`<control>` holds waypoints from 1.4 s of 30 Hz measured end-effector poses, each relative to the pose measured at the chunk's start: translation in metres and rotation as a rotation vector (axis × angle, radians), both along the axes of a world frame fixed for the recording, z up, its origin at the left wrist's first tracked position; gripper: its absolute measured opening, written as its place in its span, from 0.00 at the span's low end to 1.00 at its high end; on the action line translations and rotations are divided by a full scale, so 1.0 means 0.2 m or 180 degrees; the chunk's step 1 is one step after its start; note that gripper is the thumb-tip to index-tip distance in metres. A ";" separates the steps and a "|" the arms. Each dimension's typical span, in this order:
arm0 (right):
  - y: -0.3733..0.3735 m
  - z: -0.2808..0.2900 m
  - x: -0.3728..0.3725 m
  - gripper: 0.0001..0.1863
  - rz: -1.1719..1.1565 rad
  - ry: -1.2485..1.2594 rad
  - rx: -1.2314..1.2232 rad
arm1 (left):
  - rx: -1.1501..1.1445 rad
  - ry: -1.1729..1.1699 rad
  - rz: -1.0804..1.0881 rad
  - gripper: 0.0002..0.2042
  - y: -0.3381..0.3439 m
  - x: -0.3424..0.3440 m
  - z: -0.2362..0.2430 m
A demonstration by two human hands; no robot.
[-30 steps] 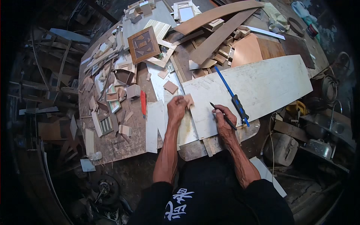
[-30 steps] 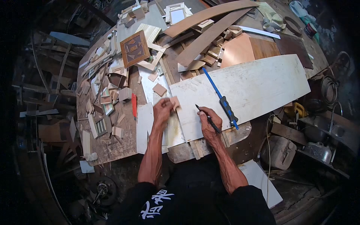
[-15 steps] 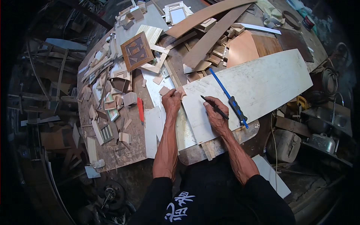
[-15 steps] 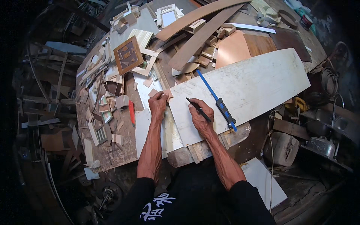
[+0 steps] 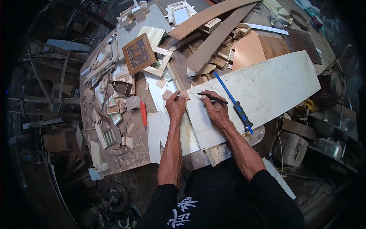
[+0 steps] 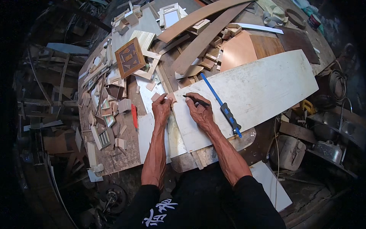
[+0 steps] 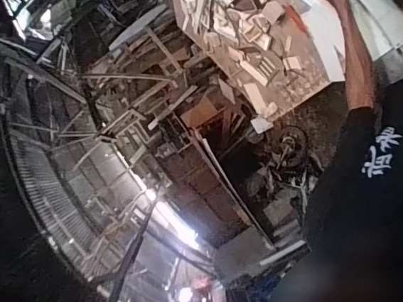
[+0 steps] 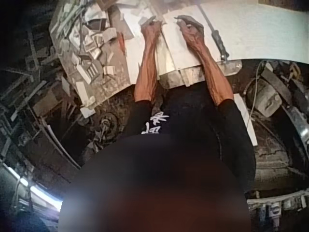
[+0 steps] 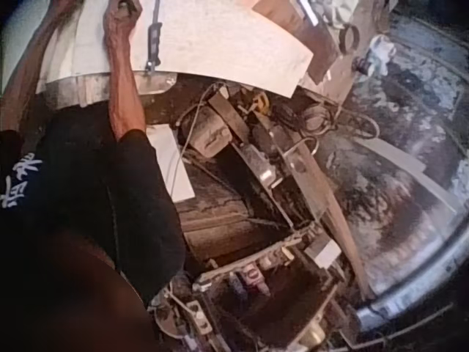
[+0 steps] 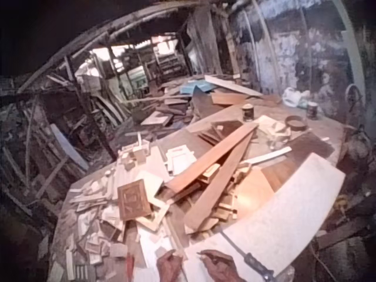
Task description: Marking a wooden board using a caliper and pen, then cutting it with a hand saw.
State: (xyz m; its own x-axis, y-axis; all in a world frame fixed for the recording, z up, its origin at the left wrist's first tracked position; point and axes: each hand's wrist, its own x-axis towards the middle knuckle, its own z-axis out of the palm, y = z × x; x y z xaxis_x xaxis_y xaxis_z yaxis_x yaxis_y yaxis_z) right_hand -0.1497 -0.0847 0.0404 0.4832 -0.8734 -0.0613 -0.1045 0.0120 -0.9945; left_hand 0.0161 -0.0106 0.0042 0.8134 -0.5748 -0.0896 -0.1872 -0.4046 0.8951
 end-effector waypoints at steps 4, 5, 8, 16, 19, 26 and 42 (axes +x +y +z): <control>-0.01 -0.05 0.06 0.12 -0.0095 -0.0055 -0.0107 | 0.0043 0.0070 -0.0013 0.17 -0.02 -0.02 0.03; -0.01 -0.06 0.07 0.12 -0.0092 -0.0049 -0.0108 | 0.0042 0.0075 -0.0010 0.17 -0.03 -0.03 0.02; 0.01 -0.07 0.14 0.12 -0.0014 0.0041 -0.0257 | 0.0002 0.0038 0.0205 0.17 0.00 -0.03 -0.01; 0.04 -0.11 0.17 0.11 -0.0224 -0.0392 -0.0316 | 0.0434 -0.0625 0.0254 0.17 -0.03 -0.11 0.03; 0.04 -0.12 0.18 0.11 -0.0175 -0.0225 -0.0058 | 0.0497 -0.0710 0.0223 0.17 -0.02 -0.10 0.03; 0.05 -0.14 0.19 0.11 -0.0251 -0.0281 -0.0300 | 0.0470 -0.0736 0.0146 0.17 -0.02 -0.09 0.02; 0.03 -0.16 0.23 0.10 -0.0234 0.0119 -0.1107 | 0.0173 -0.0370 0.0222 0.16 -0.05 -0.05 -0.06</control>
